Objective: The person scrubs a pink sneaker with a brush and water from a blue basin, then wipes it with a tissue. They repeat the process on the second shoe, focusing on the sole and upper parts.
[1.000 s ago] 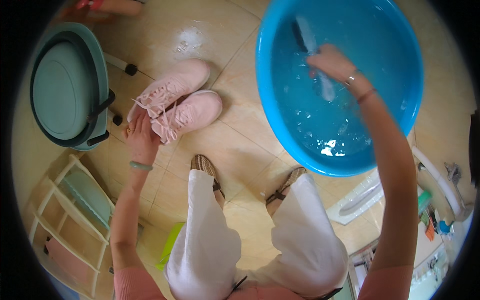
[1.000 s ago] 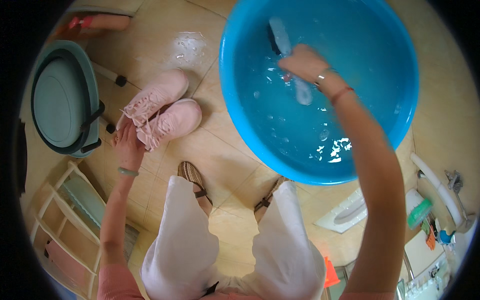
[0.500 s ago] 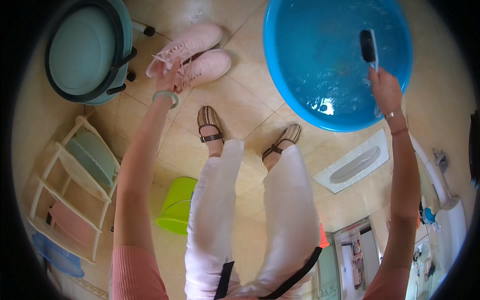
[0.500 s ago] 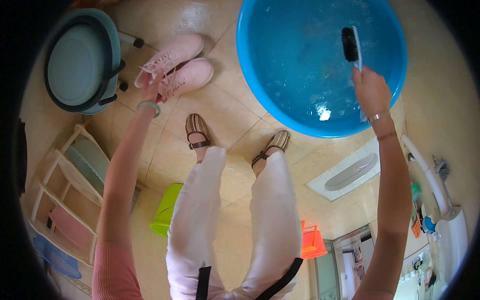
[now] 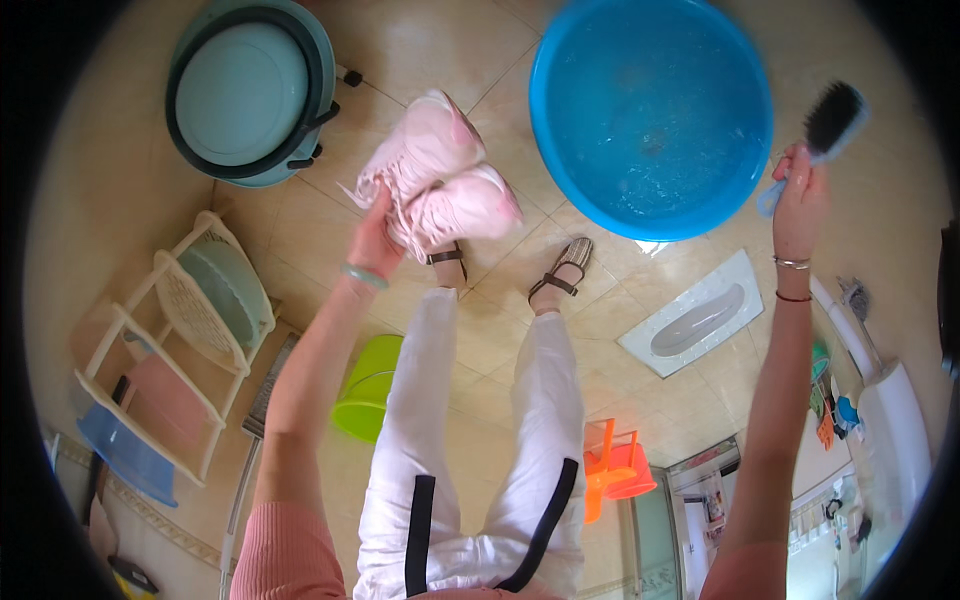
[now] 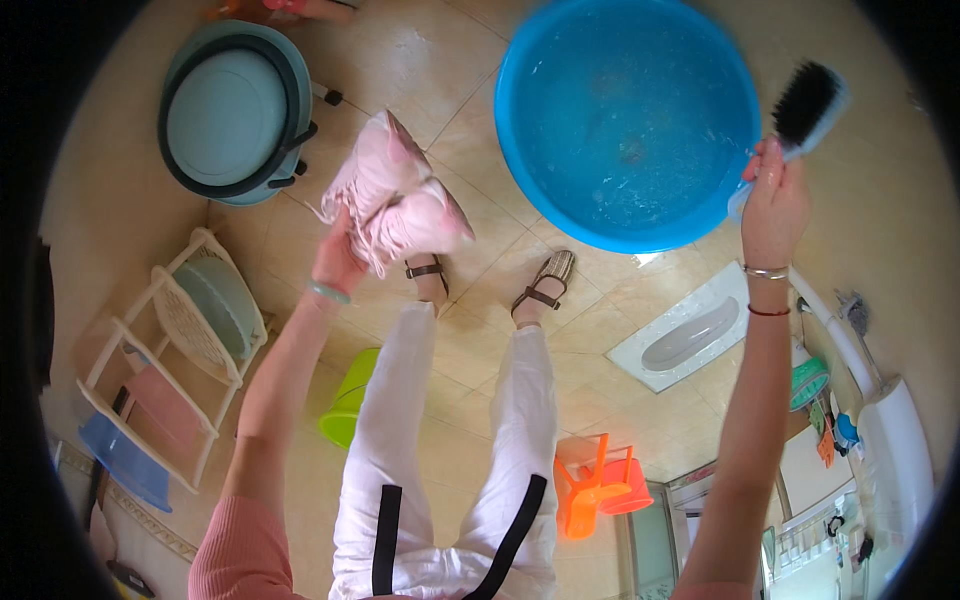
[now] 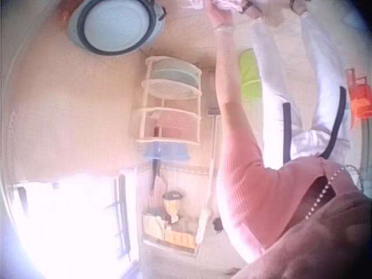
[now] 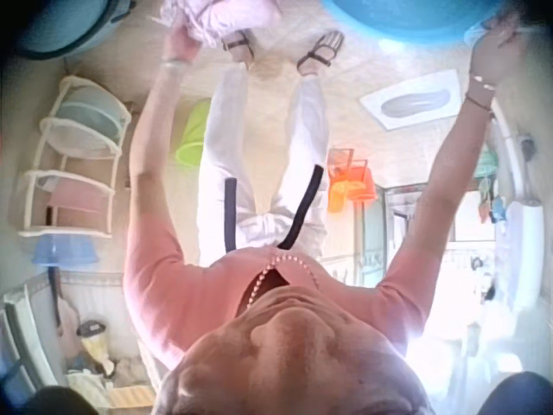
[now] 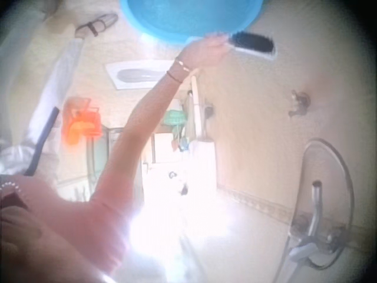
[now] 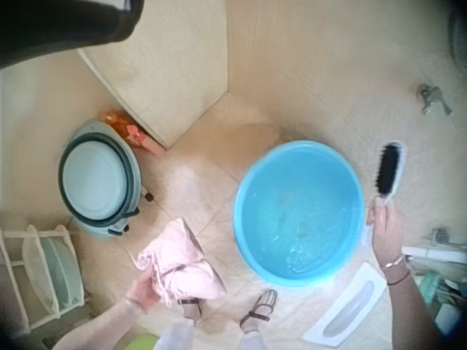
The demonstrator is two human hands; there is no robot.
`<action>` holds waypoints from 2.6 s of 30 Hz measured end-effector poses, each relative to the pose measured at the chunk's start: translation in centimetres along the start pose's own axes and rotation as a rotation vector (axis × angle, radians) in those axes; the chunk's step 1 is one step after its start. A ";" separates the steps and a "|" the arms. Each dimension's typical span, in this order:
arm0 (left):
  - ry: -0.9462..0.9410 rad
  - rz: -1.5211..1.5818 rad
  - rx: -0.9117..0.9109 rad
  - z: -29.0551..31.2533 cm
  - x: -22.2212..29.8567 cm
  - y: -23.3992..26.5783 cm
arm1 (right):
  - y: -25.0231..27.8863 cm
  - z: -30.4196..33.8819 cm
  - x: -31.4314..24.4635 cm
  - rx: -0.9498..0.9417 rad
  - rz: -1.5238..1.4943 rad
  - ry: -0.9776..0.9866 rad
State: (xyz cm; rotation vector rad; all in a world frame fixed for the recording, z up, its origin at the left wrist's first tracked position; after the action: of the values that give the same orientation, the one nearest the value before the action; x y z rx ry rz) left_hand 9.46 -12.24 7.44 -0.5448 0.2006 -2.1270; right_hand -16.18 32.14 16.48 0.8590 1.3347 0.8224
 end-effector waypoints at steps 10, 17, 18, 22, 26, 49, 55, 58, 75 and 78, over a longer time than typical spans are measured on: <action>-0.262 -0.061 0.070 15.3 0.3 -13.8 | 7.1 0.9 -1.2 -0.005 0.207 0.234; -0.452 -0.275 0.188 23.4 0.6 -18.3 | 13.9 2.3 -9.7 -0.089 0.077 0.029; -0.463 -0.251 0.170 24.5 0.8 -18.9 | 16.7 2.3 -12.0 0.009 -0.122 -0.009; -0.456 -0.292 0.145 25.2 1.6 -21.5 | 16.0 3.4 -9.7 -0.144 0.067 0.144; -0.601 -0.313 0.127 29.7 4.0 -22.6 | 19.2 3.4 -16.9 0.005 -0.074 0.251; -0.123 -0.094 -0.150 34.0 19.8 -33.0 | 43.9 -22.6 -52.7 0.355 -0.898 0.596; -0.102 -0.077 -0.196 32.7 21.5 -32.5 | 44.6 -27.7 -54.9 0.141 -0.555 0.479; -0.067 -0.070 -0.266 32.7 22.0 -32.8 | 45.0 -29.9 -54.5 0.010 -0.368 0.399; -0.107 -0.244 -0.205 36.9 24.4 -36.1 | 41.6 -13.9 -46.3 -0.183 -0.985 0.153; -0.131 -0.335 -0.162 36.5 22.2 -35.2 | 41.6 -6.8 -38.0 -0.215 -1.487 -0.107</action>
State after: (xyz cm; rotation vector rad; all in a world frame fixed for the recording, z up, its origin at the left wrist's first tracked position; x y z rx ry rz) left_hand -11.09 -7.69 58.69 -0.8599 0.2210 -2.4008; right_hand -25.95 18.08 70.57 -0.3546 1.3306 -0.2668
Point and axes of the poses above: each hand's wrist, its own z-axis away from the middle knuckle, its own y-axis out of the back of the hand, x = y × z, the point moved 2 cm from there along -z, towards the middle knuckle, and after that the axes turned 3 degrees about x, right-handed, at the moved point
